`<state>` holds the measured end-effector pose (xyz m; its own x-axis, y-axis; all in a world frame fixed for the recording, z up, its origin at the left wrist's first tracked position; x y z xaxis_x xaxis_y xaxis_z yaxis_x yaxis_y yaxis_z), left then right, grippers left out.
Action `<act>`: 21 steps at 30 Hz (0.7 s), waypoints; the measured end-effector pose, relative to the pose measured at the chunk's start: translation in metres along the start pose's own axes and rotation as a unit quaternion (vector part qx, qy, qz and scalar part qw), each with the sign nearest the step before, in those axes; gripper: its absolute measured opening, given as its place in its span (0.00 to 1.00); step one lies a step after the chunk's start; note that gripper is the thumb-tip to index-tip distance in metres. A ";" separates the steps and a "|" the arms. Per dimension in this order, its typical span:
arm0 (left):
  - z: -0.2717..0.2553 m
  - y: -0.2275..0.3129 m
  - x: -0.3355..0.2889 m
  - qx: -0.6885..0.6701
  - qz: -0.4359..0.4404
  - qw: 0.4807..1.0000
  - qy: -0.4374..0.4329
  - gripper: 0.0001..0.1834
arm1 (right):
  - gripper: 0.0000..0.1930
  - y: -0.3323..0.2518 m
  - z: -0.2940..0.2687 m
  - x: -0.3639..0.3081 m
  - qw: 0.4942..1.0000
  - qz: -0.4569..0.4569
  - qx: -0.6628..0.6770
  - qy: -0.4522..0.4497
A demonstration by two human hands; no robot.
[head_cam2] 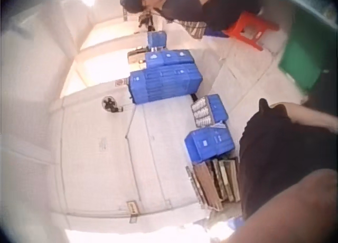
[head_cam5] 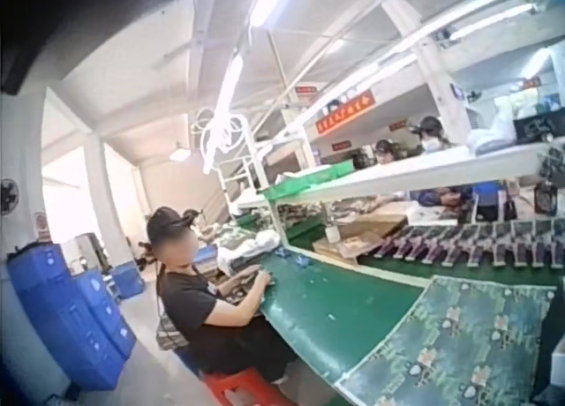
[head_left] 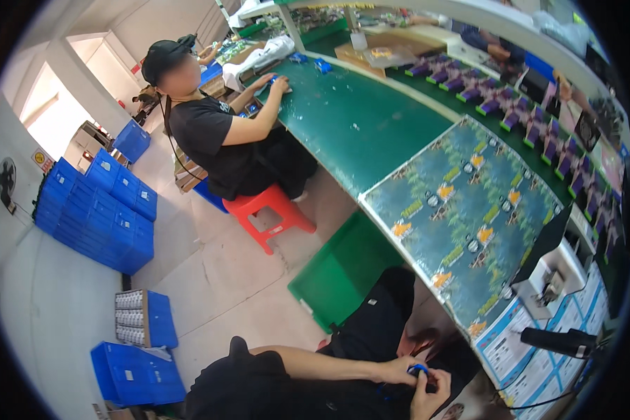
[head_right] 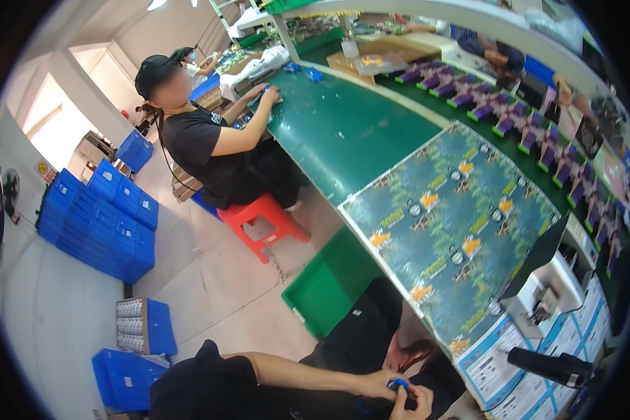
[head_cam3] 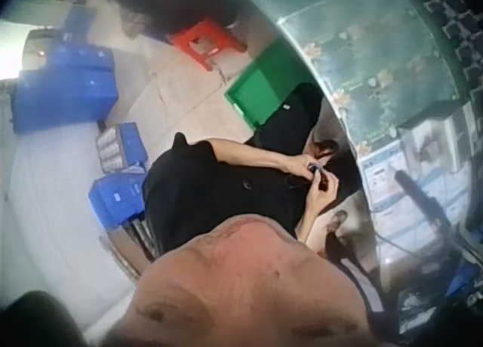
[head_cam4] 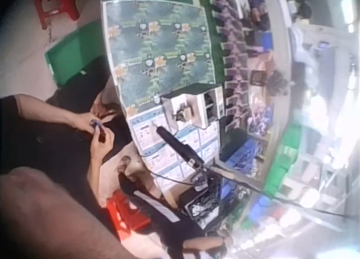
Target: Assembling plastic toy cars using an electric screwdriver on a manufacturing production line.
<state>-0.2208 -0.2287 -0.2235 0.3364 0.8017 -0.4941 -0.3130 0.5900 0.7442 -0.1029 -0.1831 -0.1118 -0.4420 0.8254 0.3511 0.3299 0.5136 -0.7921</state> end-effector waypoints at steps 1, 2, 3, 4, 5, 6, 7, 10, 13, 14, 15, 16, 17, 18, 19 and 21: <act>-0.001 0.004 0.000 0.025 0.011 1.000 -0.002 0.21 | 0.07 0.000 -0.001 0.004 1.000 0.016 0.005 -0.020; -0.003 0.006 -0.001 0.049 0.019 0.999 -0.005 0.21 | 0.08 0.002 -0.001 0.003 0.999 0.035 0.009 -0.038; -0.001 0.016 -0.007 0.046 -0.005 0.999 -0.007 0.21 | 0.07 0.000 -0.001 0.006 0.999 -0.008 -0.009 -0.049; -0.003 0.015 -0.007 0.011 -0.007 1.000 -0.012 0.22 | 0.07 -0.001 0.001 0.008 0.999 0.013 0.022 -0.044; -0.006 0.017 -0.007 0.004 -0.026 0.999 -0.021 0.22 | 0.07 0.003 0.005 0.010 0.998 0.024 0.038 -0.049; -0.002 0.019 -0.009 -0.009 -0.047 0.998 -0.031 0.22 | 0.08 0.001 0.003 0.012 0.996 0.039 0.052 -0.058; -0.004 0.023 -0.011 -0.007 -0.035 0.999 -0.024 0.21 | 0.08 -0.001 0.003 0.017 0.996 0.037 0.047 -0.071; -0.005 0.019 -0.010 -0.019 -0.036 0.999 -0.018 0.22 | 0.08 0.001 0.004 0.016 0.994 0.032 0.036 -0.099; -0.003 0.009 -0.006 -0.037 -0.043 0.998 -0.019 0.23 | 0.09 -0.003 0.004 0.008 0.998 0.011 -0.021 -0.062; -0.002 0.005 -0.006 -0.041 -0.041 0.998 -0.015 0.23 | 0.09 -0.004 0.003 0.007 0.997 0.013 -0.021 -0.070; 0.000 0.004 -0.006 -0.047 -0.037 0.998 -0.013 0.23 | 0.09 -0.005 0.002 0.008 0.997 0.010 -0.015 -0.072; 0.002 0.005 -0.006 -0.054 -0.033 0.998 -0.014 0.23 | 0.09 -0.007 0.000 0.008 0.997 0.010 -0.011 -0.071; 0.004 0.000 -0.004 -0.057 -0.047 0.997 -0.019 0.23 | 0.09 -0.009 -0.002 0.008 0.996 0.039 -0.003 -0.078; 0.005 -0.008 -0.002 -0.062 -0.065 0.996 -0.029 0.23 | 0.09 -0.006 -0.002 0.002 0.996 0.050 -0.002 -0.074; 0.004 -0.002 -0.007 -0.058 -0.067 0.996 -0.026 0.23 | 0.07 0.006 0.002 -0.008 0.992 0.098 0.039 -0.069; 0.004 0.006 -0.014 -0.038 -0.066 0.997 -0.029 0.23 | 0.06 0.015 0.005 -0.023 0.988 0.126 0.076 -0.045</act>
<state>-0.2235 -0.2366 -0.2108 0.4293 0.7112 -0.5567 -0.3286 0.6971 0.6372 -0.0917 -0.1961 -0.1341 -0.4367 0.8948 0.0930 0.3128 0.2479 -0.9169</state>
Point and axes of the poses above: each hand's wrist, its own x-axis towards the middle knuckle, its own z-axis out of the palm, y = z × x, the point moved 2 cm from there along x, towards the middle knuckle, and after that the axes turned 12 degrees about -z, right-handed, at the moved point
